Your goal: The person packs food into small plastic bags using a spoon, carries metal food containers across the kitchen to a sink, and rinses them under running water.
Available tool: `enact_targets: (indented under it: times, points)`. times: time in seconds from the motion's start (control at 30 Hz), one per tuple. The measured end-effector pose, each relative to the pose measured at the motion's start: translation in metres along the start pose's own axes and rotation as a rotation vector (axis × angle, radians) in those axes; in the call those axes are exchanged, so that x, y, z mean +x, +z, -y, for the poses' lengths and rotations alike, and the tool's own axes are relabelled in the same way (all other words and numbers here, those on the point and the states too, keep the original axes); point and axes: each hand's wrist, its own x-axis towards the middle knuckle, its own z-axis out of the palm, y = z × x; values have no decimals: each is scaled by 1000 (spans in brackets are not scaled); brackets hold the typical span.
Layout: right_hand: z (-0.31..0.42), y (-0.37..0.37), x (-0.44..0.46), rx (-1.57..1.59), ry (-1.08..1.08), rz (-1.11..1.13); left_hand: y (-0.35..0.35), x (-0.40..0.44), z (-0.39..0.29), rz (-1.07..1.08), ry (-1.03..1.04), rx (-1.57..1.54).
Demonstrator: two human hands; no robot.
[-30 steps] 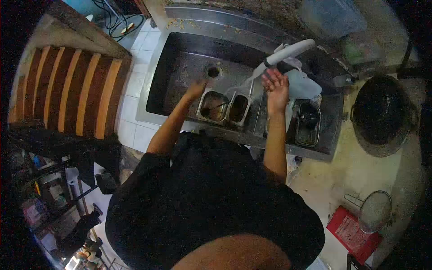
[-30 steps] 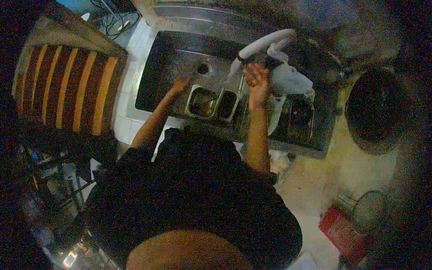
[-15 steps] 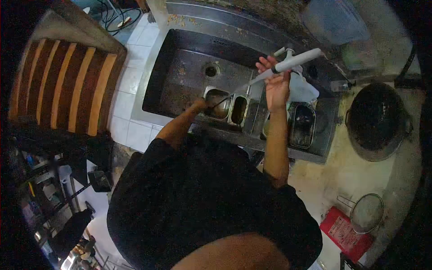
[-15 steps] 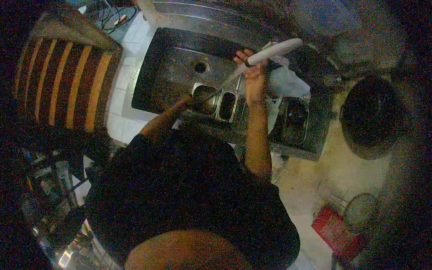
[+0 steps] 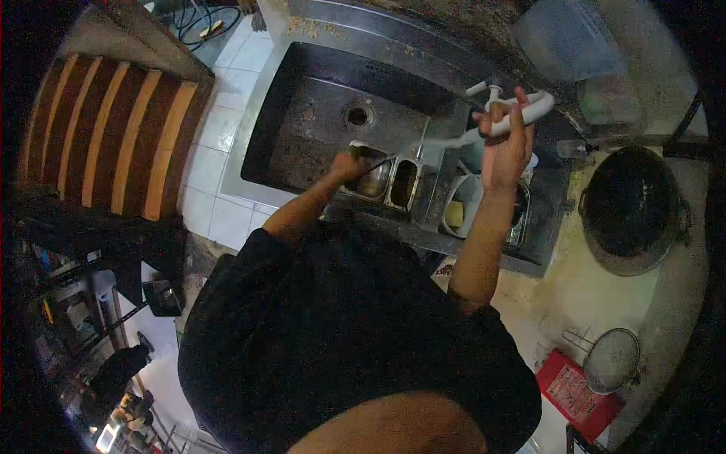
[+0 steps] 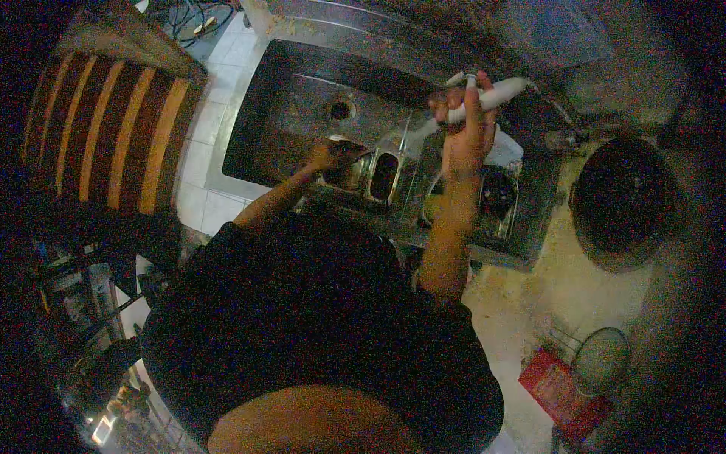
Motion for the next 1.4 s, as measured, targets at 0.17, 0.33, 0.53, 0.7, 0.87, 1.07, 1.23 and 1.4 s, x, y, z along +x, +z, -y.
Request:
enact_targets:
  times: [0.17,0.33,0.53,0.7,0.87,1.07,1.23,1.4]
  points:
    - [14,-28,-2,-310,108,-181,43,18,14,-153,169,-304]
    - [22,-39,-16,-430,102,-127,-15,-14,-10,-36,22,-303]
    - [20,-36,-14,-481,84,-114,-50,-27,2,-97,-36,-463]
    - [14,-33,-16,-467,73,-139,-55,-28,19,-39,-168,-574]
    - [19,-32,-20,-479,101,-142,-38,-24,42,-122,-153,-625]
    - [29,-34,-23,-519,116,-114,-51,-35,32,-135,-175,-539]
    - [29,-40,-24,-515,93,-75,-44,-34,38,-137,-131,-557]
    - [20,-44,-21,-513,96,-168,-106,-71,-31,-60,-64,-305]
